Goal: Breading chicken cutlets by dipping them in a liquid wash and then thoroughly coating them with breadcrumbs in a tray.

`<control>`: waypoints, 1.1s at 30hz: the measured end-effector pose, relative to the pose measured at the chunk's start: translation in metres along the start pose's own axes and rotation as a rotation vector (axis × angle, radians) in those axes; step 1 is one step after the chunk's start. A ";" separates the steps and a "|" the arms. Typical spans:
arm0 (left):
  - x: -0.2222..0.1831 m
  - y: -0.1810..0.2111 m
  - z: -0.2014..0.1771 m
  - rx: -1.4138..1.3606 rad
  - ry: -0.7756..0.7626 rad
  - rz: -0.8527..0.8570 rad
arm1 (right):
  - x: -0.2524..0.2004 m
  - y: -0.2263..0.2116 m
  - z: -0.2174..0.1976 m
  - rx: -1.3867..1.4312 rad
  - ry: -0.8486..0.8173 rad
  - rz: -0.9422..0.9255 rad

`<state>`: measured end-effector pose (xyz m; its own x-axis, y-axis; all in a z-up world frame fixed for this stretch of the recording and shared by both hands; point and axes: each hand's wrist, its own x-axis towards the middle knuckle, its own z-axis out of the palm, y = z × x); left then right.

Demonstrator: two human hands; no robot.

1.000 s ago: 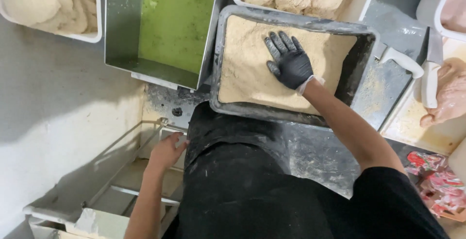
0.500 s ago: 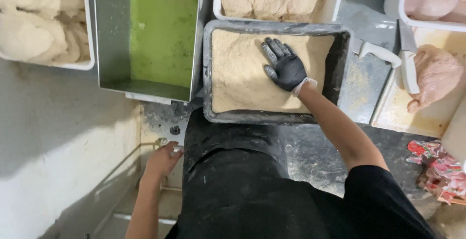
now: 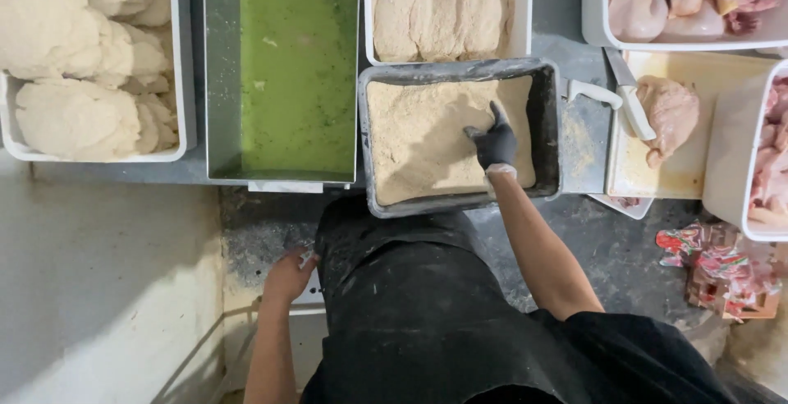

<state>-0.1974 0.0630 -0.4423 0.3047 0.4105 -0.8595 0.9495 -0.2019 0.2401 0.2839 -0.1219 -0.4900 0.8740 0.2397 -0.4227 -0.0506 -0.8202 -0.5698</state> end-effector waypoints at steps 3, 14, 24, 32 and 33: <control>0.013 -0.014 0.000 0.004 0.006 0.042 | -0.066 -0.083 -0.029 -0.155 0.117 -0.037; -0.039 0.024 -0.062 0.028 -0.042 0.156 | -0.082 -0.148 -0.093 -0.189 0.275 -0.720; -0.093 0.156 -0.118 -0.095 -0.362 0.569 | -0.052 -0.241 -0.210 -0.322 0.381 -1.011; 0.044 0.388 -0.183 -1.100 -0.271 0.916 | 0.059 -0.303 -0.264 -0.422 0.428 -0.967; 0.064 0.412 -0.196 -1.105 -0.255 0.912 | 0.082 -0.315 -0.260 -0.415 0.419 -0.979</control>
<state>0.2283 0.1806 -0.3101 0.9120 0.3267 -0.2479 0.0452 0.5207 0.8525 0.4975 0.0210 -0.1621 0.5467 0.7422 0.3877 0.8366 -0.5037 -0.2154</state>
